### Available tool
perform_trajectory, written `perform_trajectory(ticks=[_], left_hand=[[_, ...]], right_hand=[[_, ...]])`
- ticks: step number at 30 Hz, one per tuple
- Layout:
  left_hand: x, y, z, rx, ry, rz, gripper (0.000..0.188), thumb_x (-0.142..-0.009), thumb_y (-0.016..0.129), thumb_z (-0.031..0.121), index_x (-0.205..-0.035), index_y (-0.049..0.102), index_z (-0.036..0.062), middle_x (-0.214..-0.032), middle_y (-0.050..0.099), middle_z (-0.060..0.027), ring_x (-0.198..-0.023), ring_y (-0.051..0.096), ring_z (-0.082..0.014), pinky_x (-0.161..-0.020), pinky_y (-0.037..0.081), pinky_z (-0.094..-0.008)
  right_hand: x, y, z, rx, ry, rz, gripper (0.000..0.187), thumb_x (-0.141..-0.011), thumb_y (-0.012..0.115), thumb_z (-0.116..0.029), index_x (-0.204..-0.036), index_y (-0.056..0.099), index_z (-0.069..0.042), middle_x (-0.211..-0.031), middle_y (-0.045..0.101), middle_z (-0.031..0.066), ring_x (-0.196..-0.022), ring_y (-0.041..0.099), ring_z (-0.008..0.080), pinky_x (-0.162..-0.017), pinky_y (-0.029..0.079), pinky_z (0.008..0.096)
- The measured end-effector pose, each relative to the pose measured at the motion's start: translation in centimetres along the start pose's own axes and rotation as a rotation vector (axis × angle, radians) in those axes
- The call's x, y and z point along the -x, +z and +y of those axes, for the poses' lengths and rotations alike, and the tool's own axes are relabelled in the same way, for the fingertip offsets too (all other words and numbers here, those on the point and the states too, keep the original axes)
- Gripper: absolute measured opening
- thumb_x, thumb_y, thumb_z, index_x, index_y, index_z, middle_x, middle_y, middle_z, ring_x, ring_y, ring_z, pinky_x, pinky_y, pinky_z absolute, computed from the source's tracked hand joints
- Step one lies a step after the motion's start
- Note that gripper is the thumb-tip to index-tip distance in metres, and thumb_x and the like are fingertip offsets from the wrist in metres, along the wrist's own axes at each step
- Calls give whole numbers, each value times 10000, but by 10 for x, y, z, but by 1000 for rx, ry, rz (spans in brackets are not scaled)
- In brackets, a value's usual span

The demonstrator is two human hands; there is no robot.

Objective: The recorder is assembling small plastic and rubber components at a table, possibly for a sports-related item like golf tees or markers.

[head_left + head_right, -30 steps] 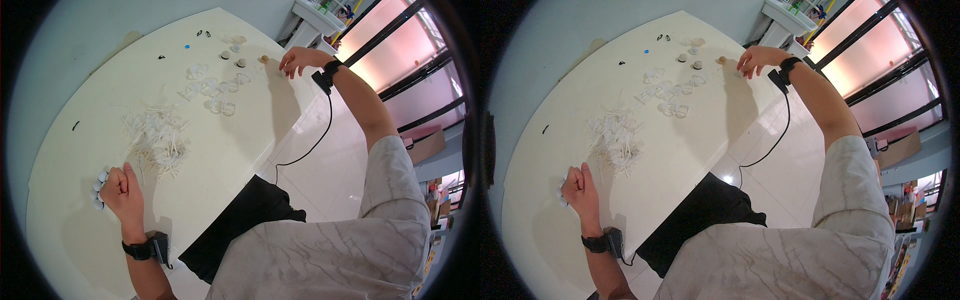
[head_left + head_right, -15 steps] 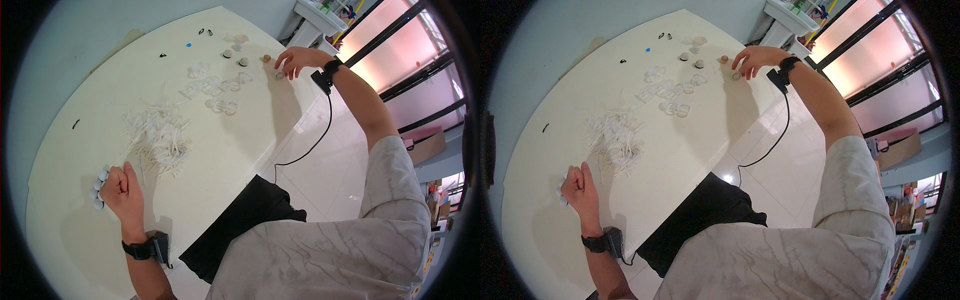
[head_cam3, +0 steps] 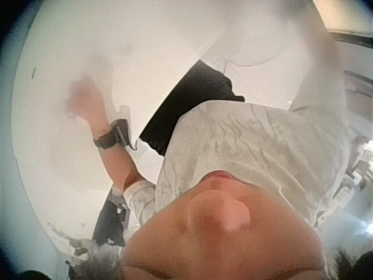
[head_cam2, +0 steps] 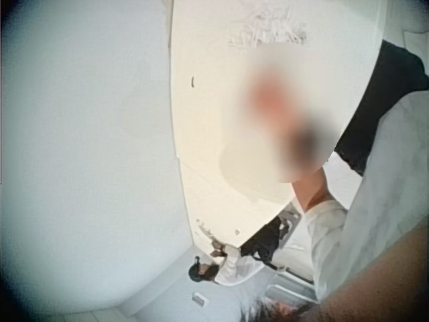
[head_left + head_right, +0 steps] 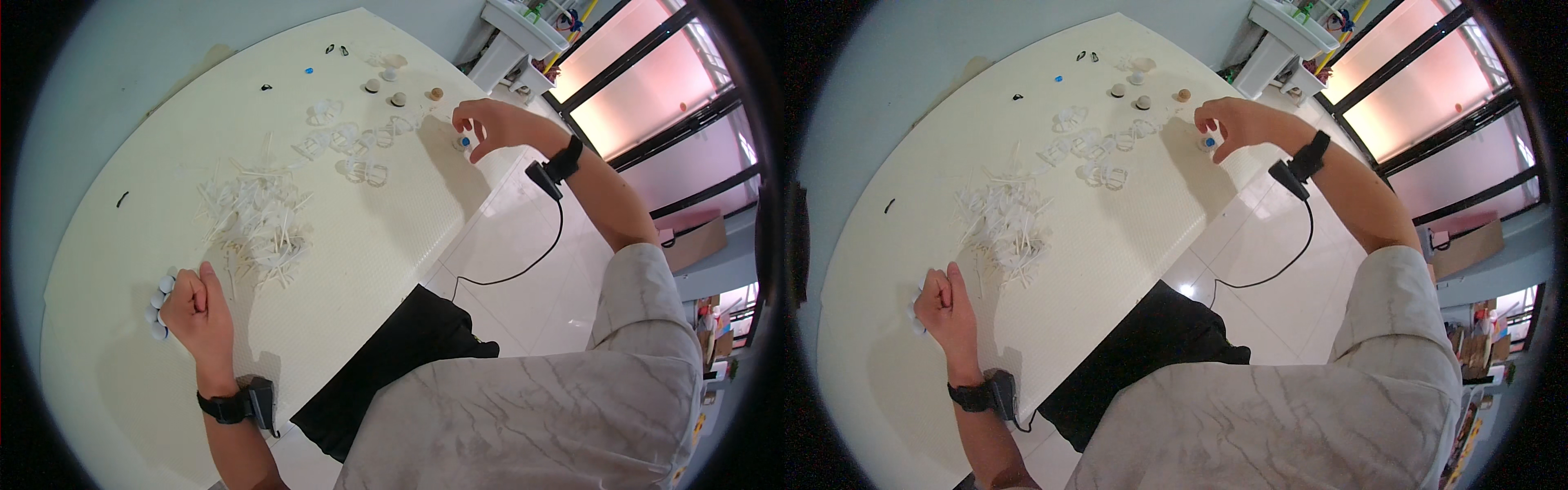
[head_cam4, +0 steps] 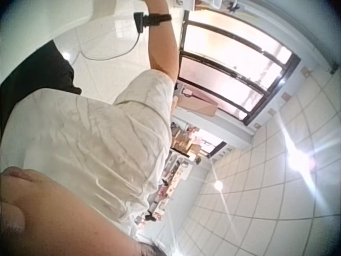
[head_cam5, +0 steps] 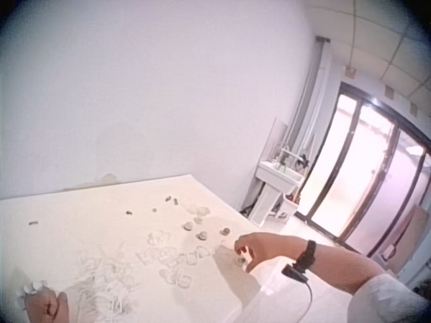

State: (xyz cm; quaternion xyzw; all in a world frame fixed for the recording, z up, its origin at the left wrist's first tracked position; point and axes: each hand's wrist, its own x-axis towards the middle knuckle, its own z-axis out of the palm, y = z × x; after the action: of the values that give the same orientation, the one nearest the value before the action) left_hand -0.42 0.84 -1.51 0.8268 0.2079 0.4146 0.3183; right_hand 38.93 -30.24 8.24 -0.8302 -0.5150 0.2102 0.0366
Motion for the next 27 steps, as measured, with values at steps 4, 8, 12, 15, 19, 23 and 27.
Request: perform_trajectory(ticks=[4,8,12,15,19,23,27], left_hand=[[1,2,-1,-5,-10,-5,466,-928,633,-17,-634,281,68,-541,257,15,-535,203,-82,-487,172,-277],[2,3,-6,33,-34,-1,467,-930,631,-13,-633,281,70,-545,256,18,-537,204,-83,-486,172,-277],[2,0,-4,33,-66,1,469,-933,633,-3,-633,281,72,-550,260,19,-542,209,-83,-488,180,-274],[2,1,-7,59,-71,9,470,-932,638,7,-633,282,73,-550,260,15,-542,212,-84,-489,184,-274],[0,3,-1,17,-51,6,469,-928,645,15,-634,285,73,-548,261,9,-539,215,-87,-489,185,-278],[2,0,-5,-6,-53,5,466,-925,647,11,-634,287,70,-547,262,9,-537,216,-89,-489,184,-279],[2,2,-6,-14,-46,10,465,-921,648,7,-633,288,68,-545,260,10,-535,215,-91,-488,183,-281]], right_hand=[[-1,23,21,-77,-101,144,340,-703,864,-179,-780,580,-10,-738,595,77,-697,591,216,-638,478,349],[-3,25,32,-113,-56,205,339,-724,855,-198,-774,575,-14,-739,604,75,-683,577,208,-623,467,344],[-8,23,27,-68,3,203,347,-760,837,-240,-779,577,-12,-725,608,68,-673,575,185,-619,471,323],[-12,21,30,-53,0,202,339,-780,824,-263,-802,598,-11,-734,622,64,-683,588,173,-631,481,309],[-16,17,63,-7,6,217,291,-838,777,-275,-942,683,-21,-767,676,61,-700,634,152,-592,499,292],[-21,0,33,-152,306,48,289,-919,700,-245,-1085,690,-8,-744,689,62,-634,650,142,-521,500,283],[-27,-6,47,-324,330,21,280,-937,683,-255,-1117,687,-41,-735,705,67,-601,686,135,-483,509,270]])
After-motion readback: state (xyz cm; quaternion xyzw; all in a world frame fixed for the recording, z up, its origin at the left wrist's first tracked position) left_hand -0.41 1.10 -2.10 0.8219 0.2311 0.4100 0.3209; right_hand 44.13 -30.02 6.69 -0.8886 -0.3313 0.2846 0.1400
